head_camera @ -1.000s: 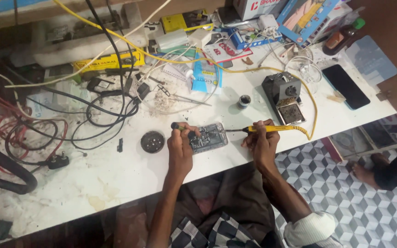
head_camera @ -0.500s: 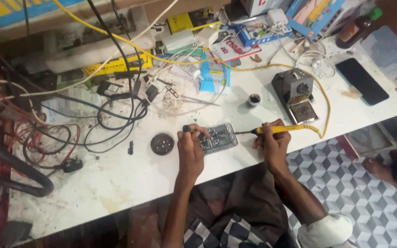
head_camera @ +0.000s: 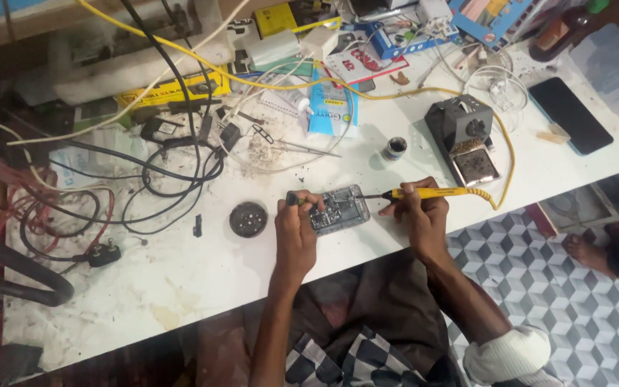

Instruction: The person uses a soldering iron and a small tool to work on a circuit board placed on a cluttered workbench. They repeatedly apply heat and manipulate components on the board throughout the clip.

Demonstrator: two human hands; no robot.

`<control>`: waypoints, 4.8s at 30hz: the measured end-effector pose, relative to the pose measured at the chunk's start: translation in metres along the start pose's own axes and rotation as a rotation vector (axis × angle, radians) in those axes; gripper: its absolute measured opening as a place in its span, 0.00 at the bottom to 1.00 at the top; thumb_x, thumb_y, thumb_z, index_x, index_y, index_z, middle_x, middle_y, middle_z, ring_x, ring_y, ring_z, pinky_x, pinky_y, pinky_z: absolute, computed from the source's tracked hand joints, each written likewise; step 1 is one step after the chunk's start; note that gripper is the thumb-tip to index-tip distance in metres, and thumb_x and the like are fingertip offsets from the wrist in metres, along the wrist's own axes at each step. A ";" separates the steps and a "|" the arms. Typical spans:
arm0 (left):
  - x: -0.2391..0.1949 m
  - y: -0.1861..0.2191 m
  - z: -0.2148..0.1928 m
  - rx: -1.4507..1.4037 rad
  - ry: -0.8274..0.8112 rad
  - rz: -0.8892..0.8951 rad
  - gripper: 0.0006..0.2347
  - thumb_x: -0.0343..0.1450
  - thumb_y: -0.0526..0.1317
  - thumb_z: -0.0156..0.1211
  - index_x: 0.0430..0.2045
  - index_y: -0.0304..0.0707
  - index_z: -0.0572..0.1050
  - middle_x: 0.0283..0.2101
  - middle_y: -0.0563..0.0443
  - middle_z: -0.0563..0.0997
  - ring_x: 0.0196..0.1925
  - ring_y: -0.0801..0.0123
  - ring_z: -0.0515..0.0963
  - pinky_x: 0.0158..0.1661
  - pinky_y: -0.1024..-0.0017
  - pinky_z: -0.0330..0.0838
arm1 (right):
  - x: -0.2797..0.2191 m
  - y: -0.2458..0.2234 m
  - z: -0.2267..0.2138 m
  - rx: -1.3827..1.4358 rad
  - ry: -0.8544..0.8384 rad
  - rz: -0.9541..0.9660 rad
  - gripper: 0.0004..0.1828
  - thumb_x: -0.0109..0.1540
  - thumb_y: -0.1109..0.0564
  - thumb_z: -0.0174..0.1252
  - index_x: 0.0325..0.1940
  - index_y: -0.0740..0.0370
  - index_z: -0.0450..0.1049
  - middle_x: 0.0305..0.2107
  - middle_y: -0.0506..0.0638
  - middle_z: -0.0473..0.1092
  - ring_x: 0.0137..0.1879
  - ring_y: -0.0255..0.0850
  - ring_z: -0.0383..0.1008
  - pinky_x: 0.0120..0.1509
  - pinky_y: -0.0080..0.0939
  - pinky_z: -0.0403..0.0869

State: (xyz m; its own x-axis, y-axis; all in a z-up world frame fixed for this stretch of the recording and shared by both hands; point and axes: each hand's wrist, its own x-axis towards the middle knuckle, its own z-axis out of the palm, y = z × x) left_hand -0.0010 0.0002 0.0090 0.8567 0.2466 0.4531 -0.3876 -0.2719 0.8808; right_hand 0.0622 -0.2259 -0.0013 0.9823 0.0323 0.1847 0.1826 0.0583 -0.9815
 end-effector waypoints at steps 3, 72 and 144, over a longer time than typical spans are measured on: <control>-0.002 0.001 -0.003 0.127 -0.009 0.113 0.10 0.83 0.34 0.38 0.39 0.30 0.69 0.37 0.43 0.80 0.38 0.63 0.74 0.42 0.66 0.70 | -0.002 0.001 -0.003 -0.023 -0.005 0.008 0.14 0.73 0.51 0.49 0.43 0.66 0.65 0.23 0.58 0.75 0.26 0.35 0.74 0.30 0.30 0.68; 0.001 -0.007 -0.002 -0.042 0.065 0.004 0.10 0.83 0.37 0.40 0.38 0.30 0.68 0.35 0.44 0.80 0.37 0.64 0.79 0.44 0.67 0.72 | -0.001 -0.003 -0.002 -0.040 -0.020 -0.015 0.15 0.74 0.51 0.49 0.41 0.65 0.65 0.23 0.56 0.74 0.26 0.35 0.71 0.32 0.31 0.69; -0.003 -0.017 0.003 -0.199 0.086 -0.030 0.08 0.82 0.37 0.40 0.40 0.31 0.67 0.36 0.44 0.77 0.40 0.67 0.75 0.47 0.69 0.70 | -0.001 0.006 -0.005 -0.012 -0.019 -0.002 0.13 0.71 0.51 0.51 0.44 0.66 0.67 0.29 0.56 0.75 0.31 0.37 0.76 0.34 0.32 0.72</control>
State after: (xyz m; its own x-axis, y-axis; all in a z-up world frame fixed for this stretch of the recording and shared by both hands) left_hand 0.0042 0.0010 -0.0074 0.8401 0.3321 0.4288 -0.4292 -0.0763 0.9000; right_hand 0.0628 -0.2309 -0.0081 0.9810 0.0511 0.1873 0.1850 0.0462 -0.9816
